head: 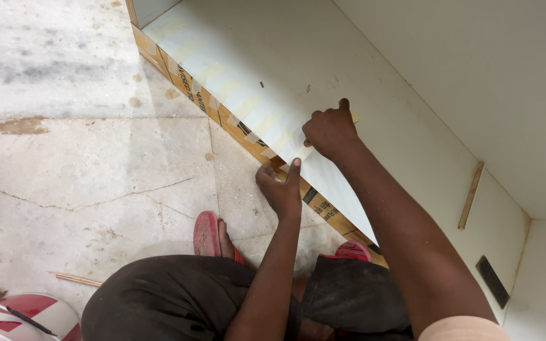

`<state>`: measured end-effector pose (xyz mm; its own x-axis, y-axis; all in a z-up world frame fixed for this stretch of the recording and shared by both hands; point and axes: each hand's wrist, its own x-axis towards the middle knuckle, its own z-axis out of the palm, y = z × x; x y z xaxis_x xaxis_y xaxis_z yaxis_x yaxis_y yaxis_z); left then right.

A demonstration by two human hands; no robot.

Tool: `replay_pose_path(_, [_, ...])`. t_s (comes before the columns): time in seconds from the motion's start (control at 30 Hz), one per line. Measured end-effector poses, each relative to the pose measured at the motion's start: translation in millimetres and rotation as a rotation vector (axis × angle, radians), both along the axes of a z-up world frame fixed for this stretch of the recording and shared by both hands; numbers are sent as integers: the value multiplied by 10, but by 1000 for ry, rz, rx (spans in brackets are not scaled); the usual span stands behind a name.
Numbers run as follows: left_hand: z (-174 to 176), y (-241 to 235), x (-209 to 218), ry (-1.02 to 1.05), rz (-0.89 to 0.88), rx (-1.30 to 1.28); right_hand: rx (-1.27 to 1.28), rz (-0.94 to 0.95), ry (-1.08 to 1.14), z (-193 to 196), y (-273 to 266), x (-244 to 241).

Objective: The person sits on the floor and applies masking tape to the edges of a white wooden cabinet. They repeatedly tear off pieces of tape and press them onto the furniture's surface.

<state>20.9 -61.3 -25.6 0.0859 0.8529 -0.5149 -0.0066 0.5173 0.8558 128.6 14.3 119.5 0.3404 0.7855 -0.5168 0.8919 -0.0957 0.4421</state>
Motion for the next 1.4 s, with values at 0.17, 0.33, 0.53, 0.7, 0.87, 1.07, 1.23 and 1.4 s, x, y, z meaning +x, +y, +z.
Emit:
replay_pose_path(0.17, [159,107,73,227,-152,-53,-5,-29,-6,-138,21,34])
replay_pose_path(0.33, [134,153,349,309,-96,-73,2,-97,-5,-261,20,-4])
replay_pose_path(0.53, [192,243,416,326,-116,-264,-54,-228,11,-250,150,-5])
replay_pose_path(0.7, [125,185,484,424,-98,-149,63,-416,-4,-417,131,27])
replay_pose_path(0.87, [234,232,527,438,-114,-224,243,-532,-100,-711,-154,328])
replay_pose_path(1.07, [352,306,532,458,-153,-296,579,-656,-20,-281,-568,485])
replay_pose_path(1.23, [234,313,356,255,-50,-323,477,-782,32,-160,-453,23])
replay_pose_path(1.4, [-173,17,96,-134,177,-105,573,-807,93,-347,-526,-34])
